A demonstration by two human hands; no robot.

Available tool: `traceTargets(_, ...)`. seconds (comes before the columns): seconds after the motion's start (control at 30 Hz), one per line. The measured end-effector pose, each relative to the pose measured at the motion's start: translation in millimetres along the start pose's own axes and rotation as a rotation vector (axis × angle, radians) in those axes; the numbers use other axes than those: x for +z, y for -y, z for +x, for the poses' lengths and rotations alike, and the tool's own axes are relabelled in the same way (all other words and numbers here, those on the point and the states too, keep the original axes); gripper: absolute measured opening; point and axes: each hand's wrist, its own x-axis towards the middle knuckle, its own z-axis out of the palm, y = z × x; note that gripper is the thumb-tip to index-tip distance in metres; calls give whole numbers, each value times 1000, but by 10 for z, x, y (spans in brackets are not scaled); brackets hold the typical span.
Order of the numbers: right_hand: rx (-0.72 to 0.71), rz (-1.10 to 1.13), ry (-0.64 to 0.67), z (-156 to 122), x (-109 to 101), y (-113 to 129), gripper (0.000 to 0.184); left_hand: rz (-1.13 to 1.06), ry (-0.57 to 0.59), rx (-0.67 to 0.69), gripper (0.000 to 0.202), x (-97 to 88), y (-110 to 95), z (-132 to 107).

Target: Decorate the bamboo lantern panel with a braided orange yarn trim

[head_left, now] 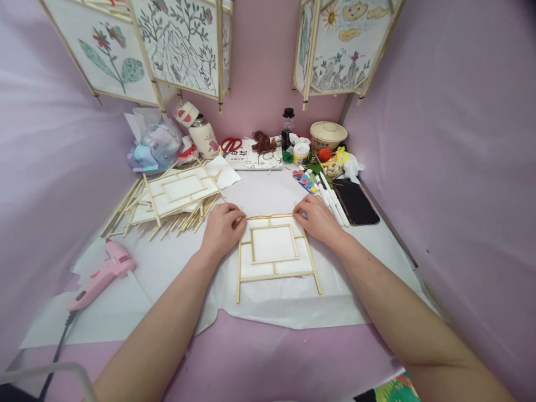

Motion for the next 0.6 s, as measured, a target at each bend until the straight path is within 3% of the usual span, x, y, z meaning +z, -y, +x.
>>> traceTargets(0.6, 11, 28, 24, 10, -43, 32, 17, 11, 0, 26, 17, 5, -14, -9)
